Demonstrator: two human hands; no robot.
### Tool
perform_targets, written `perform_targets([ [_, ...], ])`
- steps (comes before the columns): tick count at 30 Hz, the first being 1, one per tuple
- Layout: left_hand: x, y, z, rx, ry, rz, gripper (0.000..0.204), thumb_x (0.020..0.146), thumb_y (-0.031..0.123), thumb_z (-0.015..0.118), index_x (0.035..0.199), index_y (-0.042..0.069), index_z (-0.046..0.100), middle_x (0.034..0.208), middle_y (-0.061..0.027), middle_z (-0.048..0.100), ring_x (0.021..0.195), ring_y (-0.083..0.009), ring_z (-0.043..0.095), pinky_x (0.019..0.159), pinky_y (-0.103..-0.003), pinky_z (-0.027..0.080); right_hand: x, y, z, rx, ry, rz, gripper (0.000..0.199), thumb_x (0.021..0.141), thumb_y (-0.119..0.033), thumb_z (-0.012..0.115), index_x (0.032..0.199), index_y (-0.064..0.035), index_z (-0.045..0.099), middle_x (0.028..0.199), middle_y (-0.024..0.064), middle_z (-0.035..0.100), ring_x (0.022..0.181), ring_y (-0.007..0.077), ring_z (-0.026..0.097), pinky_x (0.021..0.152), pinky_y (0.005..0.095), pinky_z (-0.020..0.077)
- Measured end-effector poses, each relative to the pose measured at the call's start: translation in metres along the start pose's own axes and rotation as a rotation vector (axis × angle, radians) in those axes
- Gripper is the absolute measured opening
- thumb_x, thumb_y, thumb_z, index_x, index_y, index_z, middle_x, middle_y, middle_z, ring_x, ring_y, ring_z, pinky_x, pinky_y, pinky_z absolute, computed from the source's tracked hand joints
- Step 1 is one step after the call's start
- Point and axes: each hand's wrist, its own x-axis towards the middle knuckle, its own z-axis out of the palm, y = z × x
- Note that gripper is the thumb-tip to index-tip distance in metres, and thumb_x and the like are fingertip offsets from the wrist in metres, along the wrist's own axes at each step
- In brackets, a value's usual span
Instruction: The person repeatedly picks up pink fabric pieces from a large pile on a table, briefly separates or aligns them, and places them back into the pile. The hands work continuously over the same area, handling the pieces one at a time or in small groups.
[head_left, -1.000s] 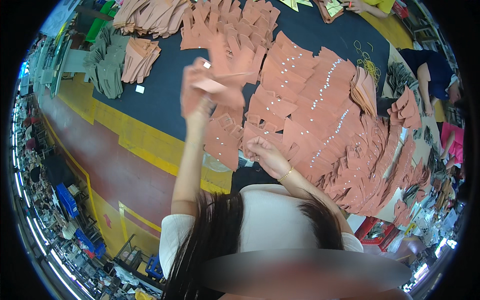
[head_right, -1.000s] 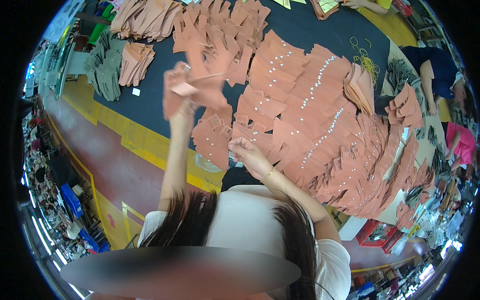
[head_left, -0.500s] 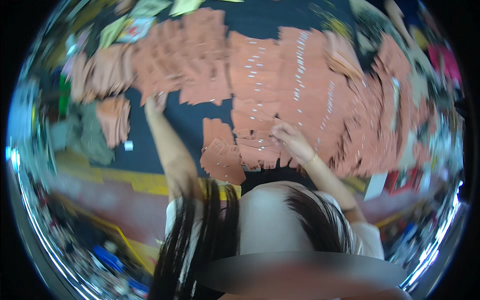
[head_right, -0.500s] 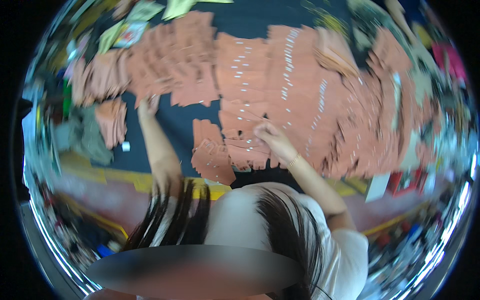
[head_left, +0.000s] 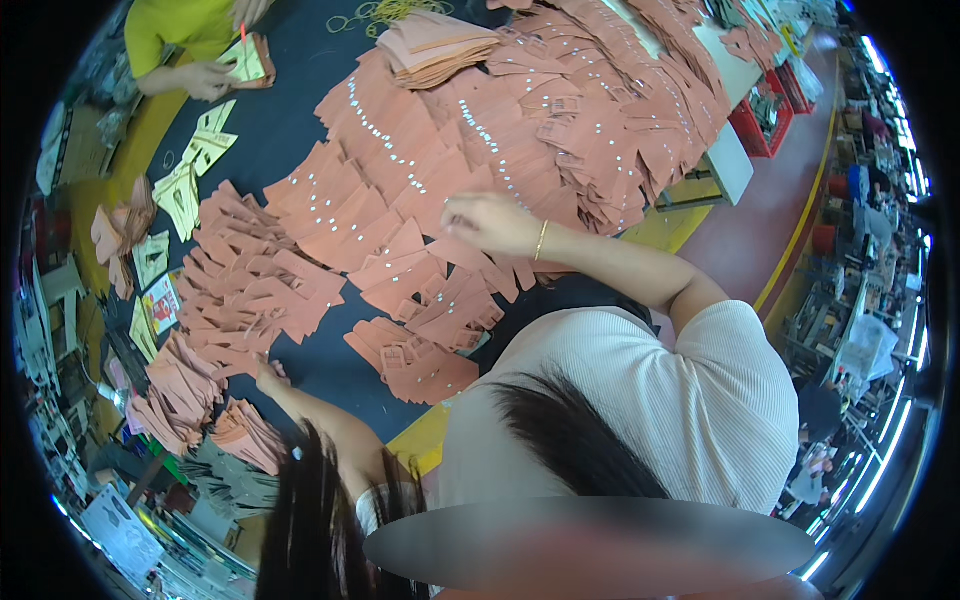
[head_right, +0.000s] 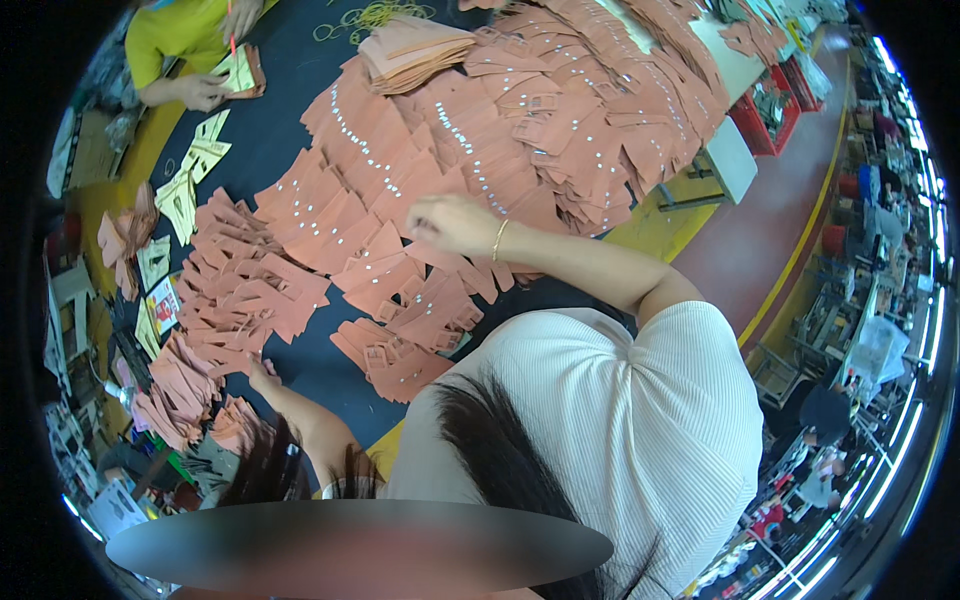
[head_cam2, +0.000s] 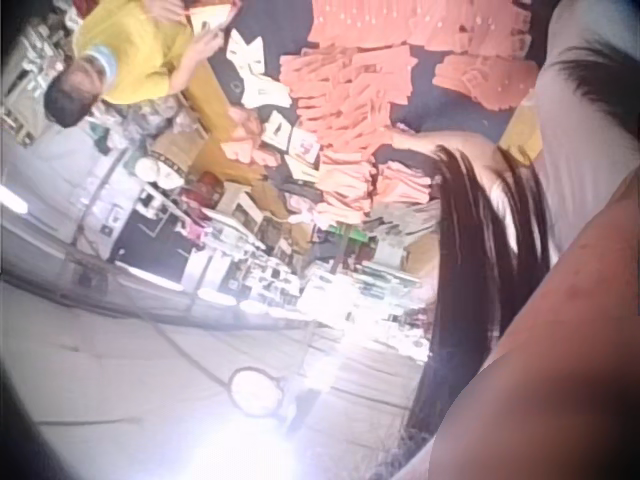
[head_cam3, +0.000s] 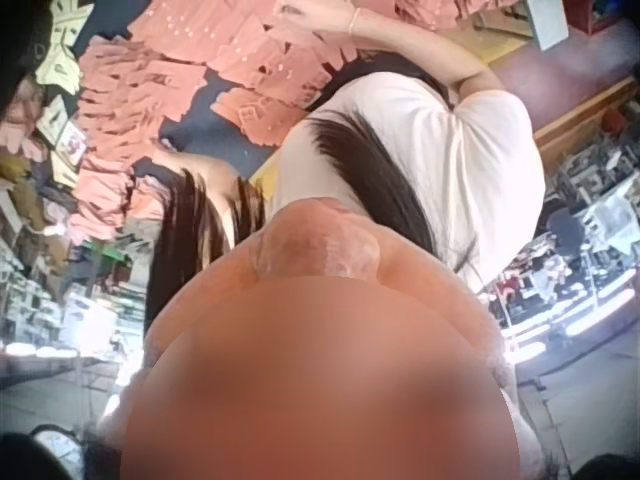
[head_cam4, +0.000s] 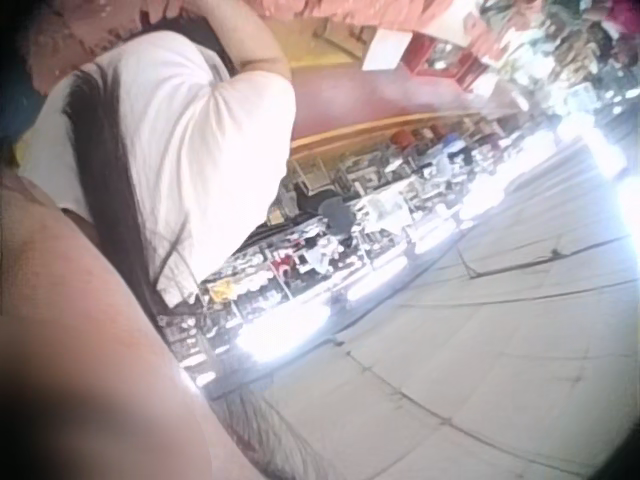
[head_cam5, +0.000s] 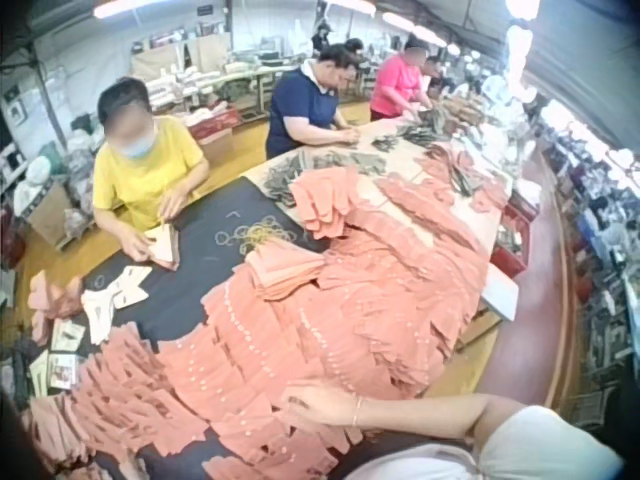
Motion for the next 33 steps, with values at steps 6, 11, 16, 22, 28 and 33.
perform_targets([
  [6,-0.056,0.045,-0.004,0.325,0.206,0.216,0.032,0.092,0.025,0.052,0.095,-0.006,0.061,0.081,-0.0134,0.061,0.066,-0.0189,0.057,0.058,-0.029,0.048,-0.042,0.07,-0.068,-0.348,0.277,0.094,0.012,0.08,-0.015,0.058,0.089,-0.0068,0.059,0.087,0.011,0.061,0.083,0.0304,0.06,0.072,0.0405,0.048],
  [11,-0.118,0.068,0.002,0.47,0.304,0.366,0.033,0.091,0.027,0.054,0.091,-0.005,0.063,0.076,-0.0123,0.061,0.059,-0.0172,0.055,0.052,-0.028,0.046,-0.089,0.116,-0.138,-0.544,0.499,0.252,0.013,0.076,-0.009,0.061,0.088,-0.0071,0.056,0.088,0.011,0.055,0.082,0.0307,0.057,0.071,0.0415,0.0464],
  [16,-0.183,0.058,0.039,0.243,0.337,0.545,0.045,0.086,0.037,0.061,0.065,-0.003,0.062,0.05,-0.0047,0.048,0.038,-0.0104,0.036,0.037,-0.026,0.027,-0.094,0.14,-0.155,-0.685,0.536,0.272,0.018,0.073,-0.007,0.064,0.088,-0.0094,0.054,0.089,0.0074,0.052,0.086,0.0288,0.055,0.071,0.0407,0.0441],
  [22,-0.264,0.038,0.095,0.08,-0.06,0.355,0.042,0.087,0.033,0.061,0.057,0.005,0.054,0.045,0.0021,0.039,0.036,-0.0072,0.032,0.036,-0.023,0.022,-0.075,0.148,-0.154,-0.772,0.511,0.165,0.012,0.073,-0.012,0.066,0.083,-0.0125,0.06,0.092,0.0039,0.054,0.09,0.0247,0.055,0.074,0.0407,0.0425],
  [28,-0.37,-0.017,0.157,0.403,-0.648,0.152,0.044,0.09,0.041,0.054,0.067,0.005,0.065,0.05,-0.0014,0.054,0.042,-0.0074,0.048,0.041,-0.023,0.037,-0.028,0.091,-0.185,-0.792,0.36,-0.008,0.006,0.072,-0.012,0.065,0.078,-0.0115,0.063,0.084,0.0038,0.061,0.085,0.025,0.057,0.074,0.04,0.0433],
  [33,-0.464,-0.013,0.206,-0.063,-0.98,-0.162,0.033,0.093,0.034,0.053,0.09,0.002,0.062,0.076,-0.0062,0.064,0.069,-0.0125,0.063,0.063,-0.027,0.051,-0.017,0.01,-0.148,-0.711,0.264,-0.302,0.011,0.068,-0.01,0.063,0.078,-0.0081,0.062,0.08,0.0061,0.062,0.081,0.026,0.059,0.074,0.0369,0.0464],
])
